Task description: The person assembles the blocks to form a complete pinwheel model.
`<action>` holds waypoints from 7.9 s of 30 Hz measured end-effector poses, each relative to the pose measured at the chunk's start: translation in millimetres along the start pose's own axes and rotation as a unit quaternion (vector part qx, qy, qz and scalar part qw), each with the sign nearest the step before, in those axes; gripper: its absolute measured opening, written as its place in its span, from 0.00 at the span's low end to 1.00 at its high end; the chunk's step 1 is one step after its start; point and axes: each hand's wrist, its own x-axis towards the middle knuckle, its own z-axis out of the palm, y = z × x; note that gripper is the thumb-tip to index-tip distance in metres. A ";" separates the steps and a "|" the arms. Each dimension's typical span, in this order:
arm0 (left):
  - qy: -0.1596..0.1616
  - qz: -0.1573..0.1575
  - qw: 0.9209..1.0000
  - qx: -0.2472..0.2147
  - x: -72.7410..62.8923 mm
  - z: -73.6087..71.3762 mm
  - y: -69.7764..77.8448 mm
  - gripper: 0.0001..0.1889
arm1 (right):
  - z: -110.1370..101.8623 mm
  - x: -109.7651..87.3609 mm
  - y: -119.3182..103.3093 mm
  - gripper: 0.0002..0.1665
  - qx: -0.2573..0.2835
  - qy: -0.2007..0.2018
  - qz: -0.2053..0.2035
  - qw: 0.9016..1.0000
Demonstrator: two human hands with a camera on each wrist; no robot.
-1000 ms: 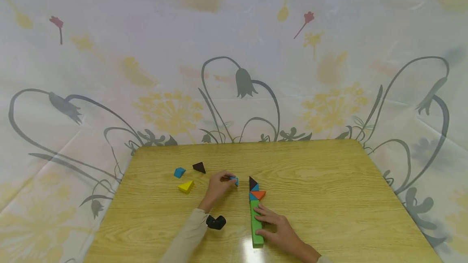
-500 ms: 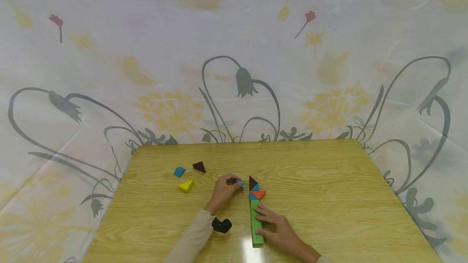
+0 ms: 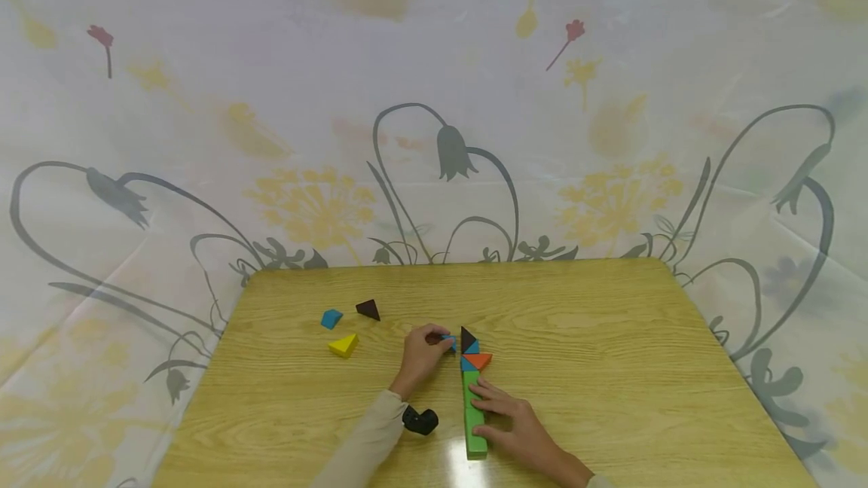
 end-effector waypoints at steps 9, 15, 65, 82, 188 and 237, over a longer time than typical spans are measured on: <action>0.025 0.007 1.000 0.003 -1.4 3.3 0.6 0.05 | 1.0 2.1 -2.1 0.25 -0.011 0.001 -0.001 1.000; 0.021 0.018 1.000 0.007 -1.6 3.4 -1.3 0.04 | -3.7 7.2 -22.3 0.24 -0.005 0.004 -0.005 1.000; -0.098 0.018 0.992 0.082 23.5 4.2 30.8 0.04 | -1.0 1.6 -4.0 0.25 -0.005 -0.006 0.002 1.000; -0.151 0.000 0.974 0.170 30.8 15.8 34.9 0.21 | -10.3 11.6 -42.7 0.23 -0.003 -0.006 -0.008 1.000; -0.012 0.010 0.990 0.138 37.0 -139.2 -16.4 0.19 | -0.6 -0.6 -3.3 0.26 0.008 -0.003 -0.008 1.000; -0.079 -0.016 0.990 0.115 33.6 -125.9 -24.6 0.21 | -10.4 8.6 -38.6 0.24 0.018 -0.006 -0.002 1.000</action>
